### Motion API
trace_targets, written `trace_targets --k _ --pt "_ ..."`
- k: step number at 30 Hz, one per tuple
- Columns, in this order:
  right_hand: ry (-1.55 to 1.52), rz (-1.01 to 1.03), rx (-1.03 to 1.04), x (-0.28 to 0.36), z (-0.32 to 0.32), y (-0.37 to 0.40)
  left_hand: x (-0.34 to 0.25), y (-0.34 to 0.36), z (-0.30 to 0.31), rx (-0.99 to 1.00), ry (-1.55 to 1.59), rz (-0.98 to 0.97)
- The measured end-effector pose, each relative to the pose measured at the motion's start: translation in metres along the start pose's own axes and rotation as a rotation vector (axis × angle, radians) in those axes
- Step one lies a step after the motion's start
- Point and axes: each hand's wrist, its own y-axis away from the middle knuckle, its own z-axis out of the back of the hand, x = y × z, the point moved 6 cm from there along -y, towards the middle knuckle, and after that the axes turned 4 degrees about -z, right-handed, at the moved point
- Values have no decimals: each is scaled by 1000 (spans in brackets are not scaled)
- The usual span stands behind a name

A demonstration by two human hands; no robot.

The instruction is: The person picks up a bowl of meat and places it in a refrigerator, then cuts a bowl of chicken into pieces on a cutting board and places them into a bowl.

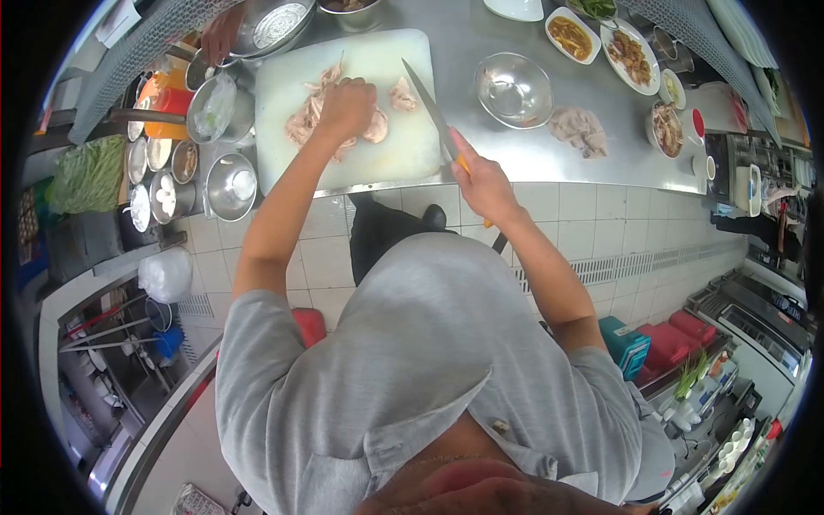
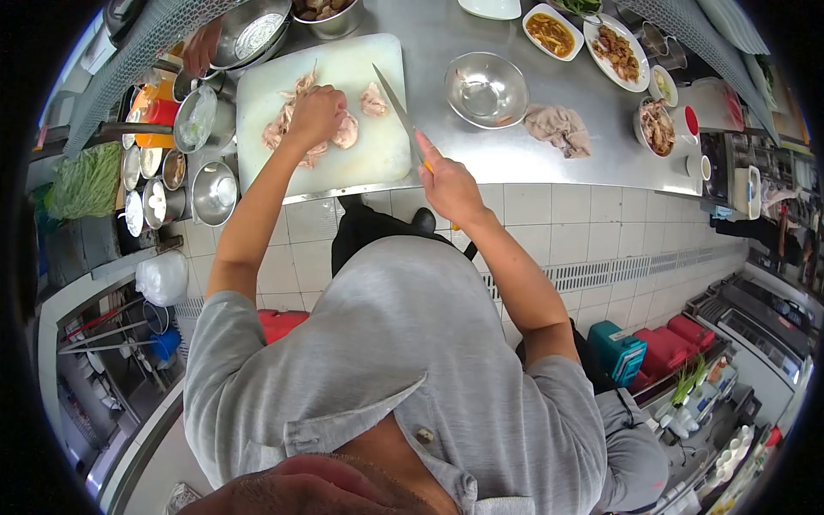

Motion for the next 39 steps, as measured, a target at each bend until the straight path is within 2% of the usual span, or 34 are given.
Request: trace_targets --k 5,16,19,24,27,36,39 --pt "4 28 -21 12 0 0 -27 -20 1 -51 214 26" --pt "275 46 36 28 -10 -9 -24 -31 -19 -81 202 11" --pt "284 23 45 19 -25 -13 -24 -28 -23 -60 181 23" --pt "191 27 64 30 2 -18 -22 -29 -14 -74 227 60" --pt "256 66 10 33 4 -12 -17 -25 -17 -86 255 82" --pt "314 62 76 37 -8 -8 -14 -22 -20 -77 175 72" --pt "325 99 29 23 -24 -15 -15 -22 -17 -116 191 51"
